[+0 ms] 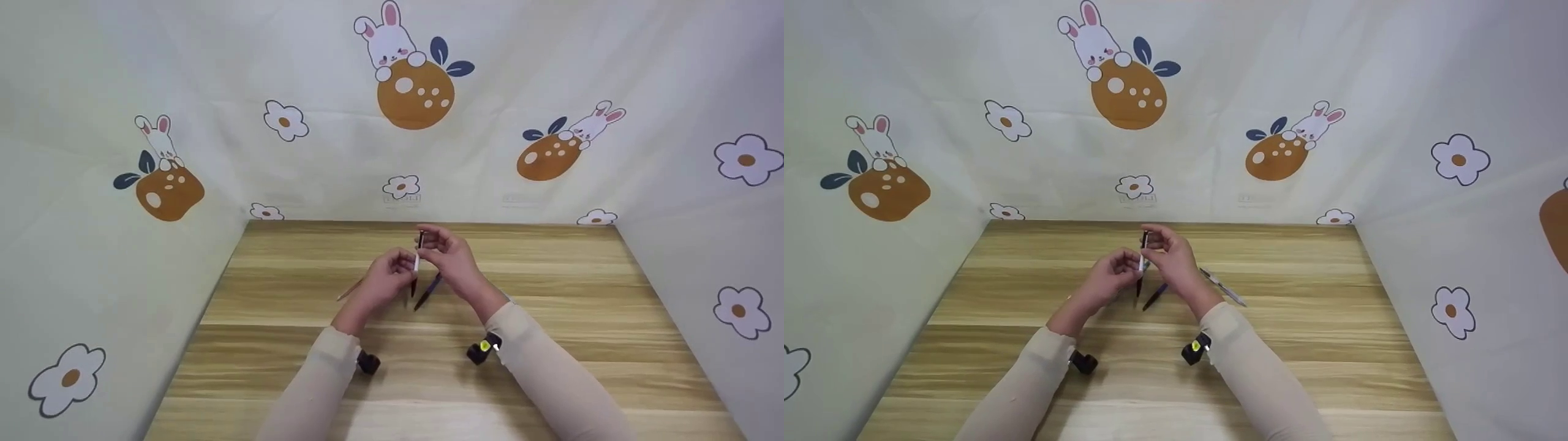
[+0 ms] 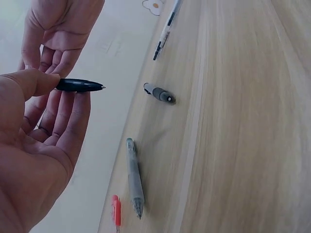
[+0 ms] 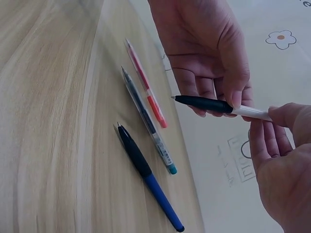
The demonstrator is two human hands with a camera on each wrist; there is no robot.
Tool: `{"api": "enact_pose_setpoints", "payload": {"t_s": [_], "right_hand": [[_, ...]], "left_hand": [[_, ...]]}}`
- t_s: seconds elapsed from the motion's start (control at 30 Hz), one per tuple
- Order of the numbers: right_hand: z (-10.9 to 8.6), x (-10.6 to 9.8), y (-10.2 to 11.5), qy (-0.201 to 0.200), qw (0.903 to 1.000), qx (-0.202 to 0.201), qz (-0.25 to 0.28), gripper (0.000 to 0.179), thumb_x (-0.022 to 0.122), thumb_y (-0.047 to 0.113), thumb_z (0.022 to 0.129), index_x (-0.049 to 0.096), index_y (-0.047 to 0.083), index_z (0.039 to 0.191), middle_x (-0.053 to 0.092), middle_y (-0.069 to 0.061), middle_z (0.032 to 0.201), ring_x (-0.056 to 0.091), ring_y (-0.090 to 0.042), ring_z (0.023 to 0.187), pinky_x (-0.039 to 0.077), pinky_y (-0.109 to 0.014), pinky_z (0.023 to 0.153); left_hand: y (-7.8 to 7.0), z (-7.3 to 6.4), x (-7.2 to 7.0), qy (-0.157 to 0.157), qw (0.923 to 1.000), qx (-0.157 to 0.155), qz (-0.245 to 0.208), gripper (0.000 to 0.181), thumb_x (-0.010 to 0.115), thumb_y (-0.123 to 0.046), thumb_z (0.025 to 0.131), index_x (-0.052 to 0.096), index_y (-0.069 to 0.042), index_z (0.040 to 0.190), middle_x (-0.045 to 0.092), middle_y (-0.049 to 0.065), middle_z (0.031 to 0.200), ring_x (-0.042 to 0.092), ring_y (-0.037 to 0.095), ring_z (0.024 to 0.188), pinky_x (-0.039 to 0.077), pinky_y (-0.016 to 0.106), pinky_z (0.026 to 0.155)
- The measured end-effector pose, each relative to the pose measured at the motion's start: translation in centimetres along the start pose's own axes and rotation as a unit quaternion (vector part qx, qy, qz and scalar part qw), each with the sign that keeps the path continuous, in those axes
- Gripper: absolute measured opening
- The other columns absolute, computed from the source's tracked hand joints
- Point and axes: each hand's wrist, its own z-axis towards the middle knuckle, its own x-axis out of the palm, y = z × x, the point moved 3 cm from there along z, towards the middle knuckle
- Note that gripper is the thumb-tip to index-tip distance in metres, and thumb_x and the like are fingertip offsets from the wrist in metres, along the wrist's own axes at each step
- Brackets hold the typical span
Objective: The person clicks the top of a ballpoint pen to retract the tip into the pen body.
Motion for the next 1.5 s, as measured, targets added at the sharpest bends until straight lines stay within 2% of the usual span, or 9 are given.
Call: {"api": "enact_pose_setpoints", "payload": {"t_s": [0.2, 0.47, 0.67, 0.87, 1.0, 1.3, 1.5], "right_hand": [[-0.4, -0.7, 0.3, 0.003, 1.0000, -0.004, -0.006, 0.047, 0.075, -0.010, 0.098, 0.070, 0.002, 0.143, 0.075, -0.017, 0.120, 0.070, -0.023, 0.113, 0.060, -0.029, 0.094], [-0.8, -1.8, 1.1, 0.005, 0.9996, -0.008, -0.028, 0.047, 0.074, -0.010, 0.099, 0.071, 0.003, 0.143, 0.076, -0.011, 0.119, 0.069, -0.028, 0.116, 0.060, -0.032, 0.099], [-1.1, -2.4, 1.7, 0.009, 0.9993, -0.019, -0.033, 0.048, 0.074, -0.011, 0.097, 0.070, 0.001, 0.143, 0.077, -0.009, 0.116, 0.069, -0.026, 0.113, 0.058, -0.030, 0.098], [-1.3, -2.9, 2.3, 0.014, 0.9988, -0.021, -0.043, 0.048, 0.074, -0.011, 0.098, 0.070, 0.001, 0.145, 0.074, -0.021, 0.122, 0.069, -0.023, 0.112, 0.057, -0.029, 0.100], [-1.5, -3.2, 2.6, 0.016, 0.9988, -0.019, -0.043, 0.048, 0.073, -0.010, 0.099, 0.069, 0.001, 0.145, 0.073, -0.024, 0.125, 0.068, -0.022, 0.112, 0.057, -0.030, 0.101], [-1.8, -3.7, 3.1, 0.010, 0.9984, -0.022, -0.051, 0.047, 0.073, -0.010, 0.099, 0.069, 0.000, 0.145, 0.074, -0.020, 0.123, 0.069, -0.022, 0.111, 0.056, -0.030, 0.103], [-1.9, -3.8, 3.1, 0.010, 0.9991, -0.021, -0.036, 0.048, 0.073, -0.011, 0.098, 0.069, -0.001, 0.145, 0.069, -0.032, 0.130, 0.069, -0.022, 0.111, 0.057, -0.030, 0.102]], "left_hand": [[-0.4, -0.1, 0.9, -0.004, 1.0000, 0.002, -0.004, 0.022, 0.073, 0.005, 0.099, 0.068, 0.002, 0.120, 0.069, 0.008, 0.107, 0.065, 0.017, 0.097, 0.056, 0.027, 0.085], [-0.6, 0.2, 2.2, -0.006, 0.9994, 0.008, -0.032, 0.024, 0.074, 0.008, 0.095, 0.068, 0.005, 0.119, 0.069, 0.008, 0.105, 0.064, 0.014, 0.095, 0.056, 0.024, 0.084], [-0.8, 0.2, 3.0, 0.001, 0.9981, 0.015, -0.060, 0.024, 0.074, 0.007, 0.095, 0.067, 0.005, 0.118, 0.067, 0.007, 0.104, 0.064, 0.015, 0.093, 0.056, 0.023, 0.081], [-1.2, 0.2, 3.8, 0.005, 0.9949, 0.006, -0.101, 0.020, 0.074, 0.008, 0.094, 0.066, 0.003, 0.113, 0.067, 0.008, 0.102, 0.064, 0.015, 0.090, 0.058, 0.025, 0.076], [-1.4, 0.1, 4.2, 0.006, 0.9925, 0.001, -0.122, 0.020, 0.074, 0.008, 0.094, 0.066, 0.003, 0.112, 0.068, 0.009, 0.103, 0.065, 0.015, 0.090, 0.059, 0.025, 0.076], [-1.8, 0.0, 4.8, 0.006, 0.9921, 0.015, -0.125, 0.022, 0.077, 0.005, 0.095, 0.067, 0.003, 0.114, 0.069, 0.011, 0.104, 0.065, 0.015, 0.090, 0.056, 0.024, 0.074], [-1.8, 0.0, 5.0, 0.004, 0.9913, 0.018, -0.130, 0.022, 0.076, 0.007, 0.094, 0.067, 0.004, 0.115, 0.069, 0.014, 0.105, 0.065, 0.014, 0.091, 0.055, 0.023, 0.076]]}}
